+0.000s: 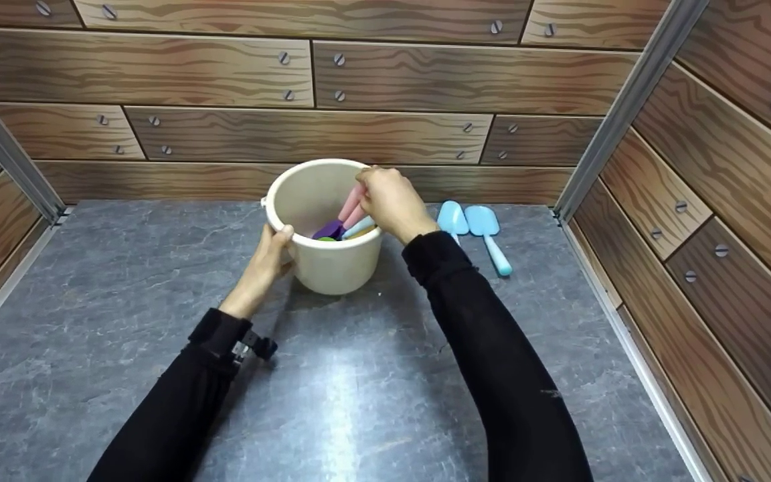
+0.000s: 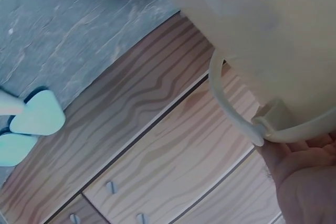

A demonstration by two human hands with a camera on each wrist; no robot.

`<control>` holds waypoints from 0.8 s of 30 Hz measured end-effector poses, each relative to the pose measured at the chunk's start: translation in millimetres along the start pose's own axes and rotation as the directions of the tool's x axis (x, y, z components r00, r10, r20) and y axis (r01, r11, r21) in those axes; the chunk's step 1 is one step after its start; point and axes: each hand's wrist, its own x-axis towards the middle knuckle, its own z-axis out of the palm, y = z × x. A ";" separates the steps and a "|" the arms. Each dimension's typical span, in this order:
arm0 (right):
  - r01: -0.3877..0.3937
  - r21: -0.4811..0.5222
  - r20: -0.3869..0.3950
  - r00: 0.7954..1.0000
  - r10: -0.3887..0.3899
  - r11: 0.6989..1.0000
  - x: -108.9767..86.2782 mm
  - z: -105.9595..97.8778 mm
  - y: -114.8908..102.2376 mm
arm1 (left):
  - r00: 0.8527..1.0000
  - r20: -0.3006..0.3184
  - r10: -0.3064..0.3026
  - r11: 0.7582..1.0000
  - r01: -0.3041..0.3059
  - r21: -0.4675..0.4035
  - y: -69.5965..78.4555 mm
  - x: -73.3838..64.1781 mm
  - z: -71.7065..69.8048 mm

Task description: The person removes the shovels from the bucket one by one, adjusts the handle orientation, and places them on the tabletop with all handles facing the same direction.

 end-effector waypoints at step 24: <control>0.222 -0.348 0.167 0.971 -0.173 0.911 7.8 -4.8 -30.3 | 0.997 -0.016 -0.081 0.996 0.081 0.039 6.3 -1.3 -11.7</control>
